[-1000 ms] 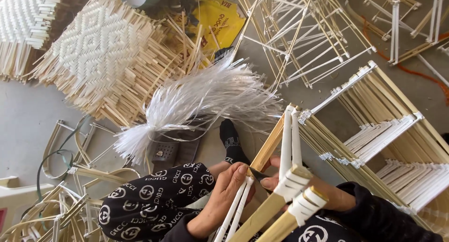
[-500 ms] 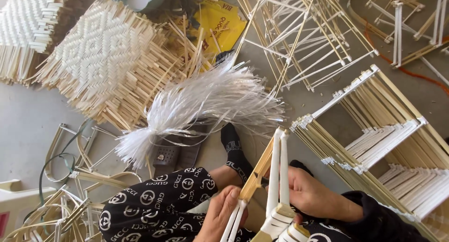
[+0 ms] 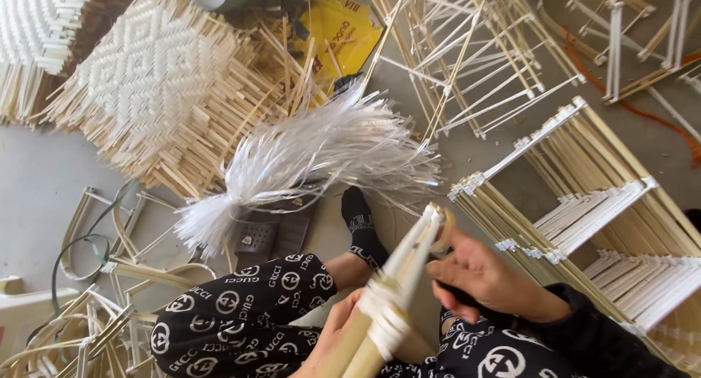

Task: The recorder is assembling and trimming bamboo lattice pieces to create structural frames.

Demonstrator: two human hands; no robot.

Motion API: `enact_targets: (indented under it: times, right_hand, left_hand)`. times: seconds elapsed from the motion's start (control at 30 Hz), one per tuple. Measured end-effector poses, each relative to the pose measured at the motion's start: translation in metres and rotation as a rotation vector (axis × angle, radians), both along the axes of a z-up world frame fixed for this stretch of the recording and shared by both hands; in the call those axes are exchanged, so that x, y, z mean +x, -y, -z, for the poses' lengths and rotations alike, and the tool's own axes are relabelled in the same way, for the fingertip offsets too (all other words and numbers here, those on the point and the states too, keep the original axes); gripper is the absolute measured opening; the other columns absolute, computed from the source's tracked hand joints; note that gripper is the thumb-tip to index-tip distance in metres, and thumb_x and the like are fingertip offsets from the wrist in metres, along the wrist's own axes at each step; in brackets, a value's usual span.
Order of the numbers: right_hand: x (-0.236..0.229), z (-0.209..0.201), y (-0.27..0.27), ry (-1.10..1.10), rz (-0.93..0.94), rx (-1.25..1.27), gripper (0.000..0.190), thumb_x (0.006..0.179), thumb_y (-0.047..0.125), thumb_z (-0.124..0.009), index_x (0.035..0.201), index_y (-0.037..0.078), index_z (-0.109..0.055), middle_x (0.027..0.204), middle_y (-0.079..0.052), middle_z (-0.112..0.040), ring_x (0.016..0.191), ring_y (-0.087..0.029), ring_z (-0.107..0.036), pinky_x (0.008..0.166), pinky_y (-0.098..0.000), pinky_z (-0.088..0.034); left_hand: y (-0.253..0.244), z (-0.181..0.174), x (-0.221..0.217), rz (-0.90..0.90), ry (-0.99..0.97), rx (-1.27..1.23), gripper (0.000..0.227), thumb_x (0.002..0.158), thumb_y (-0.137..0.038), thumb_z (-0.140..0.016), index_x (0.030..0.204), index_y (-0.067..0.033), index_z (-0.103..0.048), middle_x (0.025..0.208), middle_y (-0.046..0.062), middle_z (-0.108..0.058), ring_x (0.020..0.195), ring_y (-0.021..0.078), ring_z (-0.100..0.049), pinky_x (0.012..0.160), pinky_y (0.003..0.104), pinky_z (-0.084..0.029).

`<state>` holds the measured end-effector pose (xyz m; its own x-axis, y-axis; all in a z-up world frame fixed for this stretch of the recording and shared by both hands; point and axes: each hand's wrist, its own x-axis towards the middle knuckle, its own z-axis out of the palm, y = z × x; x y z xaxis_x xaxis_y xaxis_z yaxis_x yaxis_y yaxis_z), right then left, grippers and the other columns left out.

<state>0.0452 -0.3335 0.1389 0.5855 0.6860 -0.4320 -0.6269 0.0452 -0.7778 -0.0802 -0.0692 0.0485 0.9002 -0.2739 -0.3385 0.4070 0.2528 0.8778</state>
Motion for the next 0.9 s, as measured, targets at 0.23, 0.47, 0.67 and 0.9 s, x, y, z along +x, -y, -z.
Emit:
enact_targets:
  times: [0.23, 0.47, 0.67, 0.9]
  right_hand:
    - [-0.008, -0.008, -0.002, -0.052, -0.06, -0.055, 0.063, 0.098, 0.021, -0.055, 0.156, 0.016, -0.029, 0.061, -0.007, -0.066, 0.036, -0.012, -0.052, 0.042, -0.0267, -0.053]
    - [-0.012, 0.004, 0.012, 0.008, -0.025, -0.053, 0.036, 0.103, 0.02, -0.055, 0.131, 0.001, -0.048, 0.061, -0.007, -0.065, 0.036, -0.011, -0.051, 0.034, -0.0229, -0.04]
    - [-0.011, 0.004, 0.015, -0.049, -0.036, -0.057, 0.033, 0.102, 0.021, -0.056, 0.125, -0.002, -0.059, 0.061, -0.007, -0.063, 0.037, -0.01, -0.05, 0.034, -0.0239, -0.041]
    - [-0.014, -0.003, 0.017, -0.02, -0.009, -0.047, 0.042, 0.101, 0.021, -0.054, 0.138, 0.001, -0.058, 0.058, -0.005, -0.062, 0.036, -0.008, -0.049, 0.035, -0.022, -0.041]
  left_hand:
    - [0.004, -0.008, 0.025, 0.046, -0.066, 0.003, 0.035, 0.107, -0.03, -0.048, 0.12, 0.0005, -0.059, 0.096, 0.004, -0.064, 0.086, 0.0086, -0.06, 0.073, 0.025, -0.051]
    - [-0.006, 0.006, -0.008, 0.068, -0.324, 0.07, 0.038, 0.104, -0.035, -0.046, 0.111, -0.0023, -0.065, 0.087, -0.004, -0.065, 0.078, 0.0012, -0.059, 0.07, 0.02, -0.051]
    - [-0.014, 0.015, -0.025, 0.02, -0.277, 0.053, 0.041, 0.107, -0.036, -0.051, 0.102, 0.0022, -0.066, 0.077, -0.002, -0.061, 0.068, 0.003, -0.054, 0.058, 0.019, -0.044]
    - [-0.016, 0.011, -0.032, 0.048, -0.337, 0.108, 0.042, 0.105, -0.036, -0.047, 0.101, 0.0006, -0.066, 0.065, 0.004, -0.065, 0.055, 0.0075, -0.059, 0.052, 0.022, -0.046]
